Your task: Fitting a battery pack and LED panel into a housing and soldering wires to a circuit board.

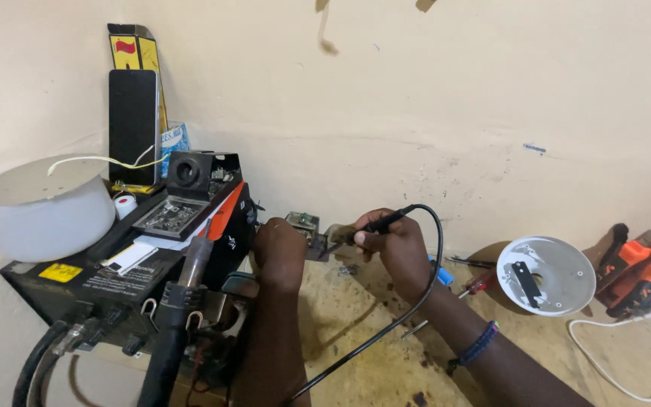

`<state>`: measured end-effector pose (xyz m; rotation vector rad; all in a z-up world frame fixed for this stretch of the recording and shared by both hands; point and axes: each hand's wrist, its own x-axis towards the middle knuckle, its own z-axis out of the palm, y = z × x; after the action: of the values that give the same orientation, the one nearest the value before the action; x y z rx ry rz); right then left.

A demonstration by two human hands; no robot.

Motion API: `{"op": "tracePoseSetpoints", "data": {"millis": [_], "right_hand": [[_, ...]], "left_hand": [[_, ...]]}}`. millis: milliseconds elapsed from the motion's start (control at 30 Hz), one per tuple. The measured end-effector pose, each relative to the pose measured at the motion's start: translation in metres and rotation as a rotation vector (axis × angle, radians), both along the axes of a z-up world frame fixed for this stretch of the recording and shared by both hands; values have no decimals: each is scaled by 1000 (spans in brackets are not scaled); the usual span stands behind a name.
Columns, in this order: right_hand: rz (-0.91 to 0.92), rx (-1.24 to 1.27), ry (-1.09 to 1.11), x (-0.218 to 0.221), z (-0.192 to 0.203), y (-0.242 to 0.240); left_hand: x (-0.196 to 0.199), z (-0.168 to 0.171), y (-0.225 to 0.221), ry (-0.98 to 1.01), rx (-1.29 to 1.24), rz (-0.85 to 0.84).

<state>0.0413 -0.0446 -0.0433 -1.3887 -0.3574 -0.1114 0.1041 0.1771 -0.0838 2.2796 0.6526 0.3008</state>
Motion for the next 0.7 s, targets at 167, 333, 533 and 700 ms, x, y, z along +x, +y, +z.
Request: {"op": "tracePoseSetpoints", "data": {"millis": [167,333,533,700], "right_hand": [[-47,-4,0,12,-13,-6],[-45,49,3,6,-6,2],[-171,-209,-90,-9,11,3],[-165,-235,-129,-11,7,4]], "left_hand": [[-13,6,-5,-20,45,-36],[-19,9,-4,-34,66,-40],[-23,10,-4,-77,53,-32],[-12,-1,0,-73,71,-24]]}}
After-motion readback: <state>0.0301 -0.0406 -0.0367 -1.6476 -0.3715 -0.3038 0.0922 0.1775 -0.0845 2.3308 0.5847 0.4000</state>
